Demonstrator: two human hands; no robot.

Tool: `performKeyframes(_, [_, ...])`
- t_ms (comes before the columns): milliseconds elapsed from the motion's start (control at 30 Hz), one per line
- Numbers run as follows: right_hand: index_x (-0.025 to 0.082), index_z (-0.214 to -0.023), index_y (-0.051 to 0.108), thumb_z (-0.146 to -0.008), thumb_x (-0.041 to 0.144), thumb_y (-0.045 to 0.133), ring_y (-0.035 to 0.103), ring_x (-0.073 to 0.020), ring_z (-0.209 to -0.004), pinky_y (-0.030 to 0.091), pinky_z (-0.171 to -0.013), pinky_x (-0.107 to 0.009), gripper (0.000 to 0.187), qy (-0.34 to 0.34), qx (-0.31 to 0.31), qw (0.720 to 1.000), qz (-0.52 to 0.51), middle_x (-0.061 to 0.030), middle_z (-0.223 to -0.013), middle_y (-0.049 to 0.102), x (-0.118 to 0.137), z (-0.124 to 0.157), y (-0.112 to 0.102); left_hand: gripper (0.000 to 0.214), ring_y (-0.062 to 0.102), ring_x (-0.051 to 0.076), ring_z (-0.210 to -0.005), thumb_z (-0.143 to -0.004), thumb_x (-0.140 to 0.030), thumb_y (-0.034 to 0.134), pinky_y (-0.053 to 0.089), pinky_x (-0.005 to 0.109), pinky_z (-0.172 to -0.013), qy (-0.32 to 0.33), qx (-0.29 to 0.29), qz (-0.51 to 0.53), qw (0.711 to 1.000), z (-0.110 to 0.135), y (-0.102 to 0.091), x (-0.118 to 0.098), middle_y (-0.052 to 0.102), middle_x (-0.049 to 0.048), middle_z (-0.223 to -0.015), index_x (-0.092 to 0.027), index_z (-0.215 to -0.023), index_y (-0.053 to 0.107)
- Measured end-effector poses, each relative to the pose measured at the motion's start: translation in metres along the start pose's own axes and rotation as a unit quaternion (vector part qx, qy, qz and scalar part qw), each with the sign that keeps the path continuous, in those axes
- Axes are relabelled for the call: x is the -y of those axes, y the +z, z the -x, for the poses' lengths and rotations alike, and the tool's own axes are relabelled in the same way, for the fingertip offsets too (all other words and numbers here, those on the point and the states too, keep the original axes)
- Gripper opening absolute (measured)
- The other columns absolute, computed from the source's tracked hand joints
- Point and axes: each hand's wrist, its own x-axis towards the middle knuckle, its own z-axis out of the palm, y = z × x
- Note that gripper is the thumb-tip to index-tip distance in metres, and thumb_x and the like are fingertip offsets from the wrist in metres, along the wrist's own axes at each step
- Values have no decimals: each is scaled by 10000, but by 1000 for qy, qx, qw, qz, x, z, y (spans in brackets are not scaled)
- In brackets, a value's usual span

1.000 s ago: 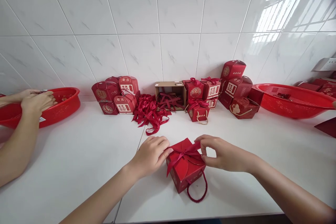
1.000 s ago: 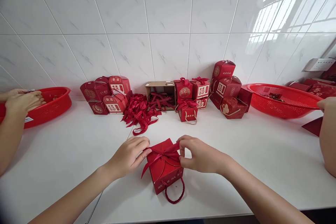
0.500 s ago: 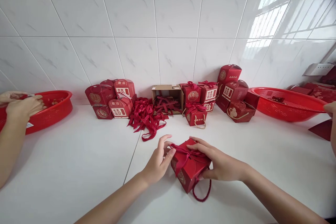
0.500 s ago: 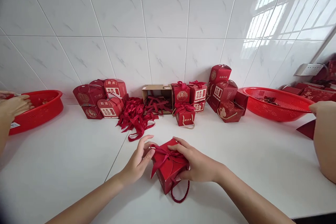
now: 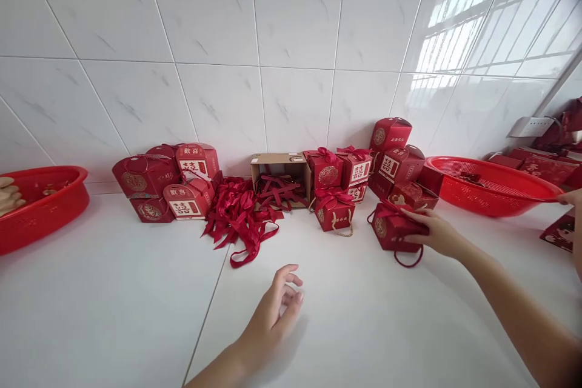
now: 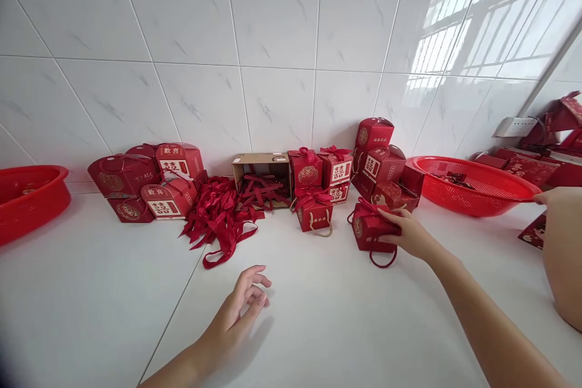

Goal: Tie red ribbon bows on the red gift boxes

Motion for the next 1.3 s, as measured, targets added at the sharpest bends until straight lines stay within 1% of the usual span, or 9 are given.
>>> performKeyframes(133, [254,-1260,591,-596,340,738,430,-366,-1268,336,-1064,-516,685,-19,-33,997,-60,-100,-1316,527,13,-41,37,385,524,188,-971,-956,-481,332,424,395,-910,-7,8,6,1000,-2,-1,0,431,86,-1195,-317,-1295,250])
performKeyframes(333, [275,-1461,303,-652,449,745,558,-260,-1149,498,-920,-396,938,-37,-16,973,-226,-74,-1364,519,31,-52,95,383,522,184,-986,-960,-465,335,399,418,-959,-7,16,13,1000,0,-3,3,431,84,-1186,-322,-1298,222])
performKeyframes(500, [258,-1424,348,-881,636,385,503,-240,-1227,459,-970,-386,662,55,-133,929,-340,-94,-1419,447,14,-61,109,399,497,222,-1112,-950,-456,369,414,437,-960,-22,-12,16,1000,-2,-4,5,380,114,-1310,-314,-1298,236])
performKeyframes(600, [209,-1384,389,-938,544,393,496,-263,-1214,431,-984,-474,557,95,-194,893,-395,-122,-1408,429,4,-80,113,488,420,277,-1255,-904,-421,480,393,474,-996,-24,-96,15,995,-27,-5,7,319,146,-1408,-281,-1315,255])
performKeyframes(700, [193,-1328,452,-939,444,479,521,-254,-1164,438,-969,-485,464,109,-210,864,-445,-116,-1357,466,-1,-99,116,631,352,301,-1337,-845,-350,572,355,488,-1047,20,-150,1,988,-78,1,8,283,160,-1469,-252,-1372,239])
performKeyframes(833, [190,-1312,469,-938,445,482,523,-250,-1163,435,-972,-481,453,109,-191,840,-496,-114,-1350,476,-5,-114,117,681,388,281,-1329,-794,-275,621,362,429,-1059,84,-188,-23,978,-149,22,4,386,150,-1429,-214,-1387,291])
performKeyframes(933, [200,-1318,472,-933,530,427,511,-249,-1200,408,-1007,-476,509,99,-144,838,-517,-114,-1377,475,-6,-120,116,605,445,267,-1278,-804,-260,601,350,420,-1060,98,-187,-49,976,-178,38,2,481,129,-1347,-204,-1359,366])
performKeyframes(1133, [267,-1251,558,-834,698,378,587,-258,-1144,480,-944,-430,627,74,-12,835,-546,-40,-1260,619,10,-119,113,567,438,294,-1270,-830,-317,581,340,447,-1051,87,-188,-100,973,-190,43,8,479,154,-1349,-182,-1347,390])
performKeyframes(1300, [231,-1001,666,-801,713,422,631,-280,-1055,505,-882,-431,576,84,27,820,-566,-59,-1032,713,15,-112,109,406,404,310,-1296,-839,-369,575,342,442,-1049,73,-181,-120,973,-193,39,10,549,154,-1251,-184,-1201,556])
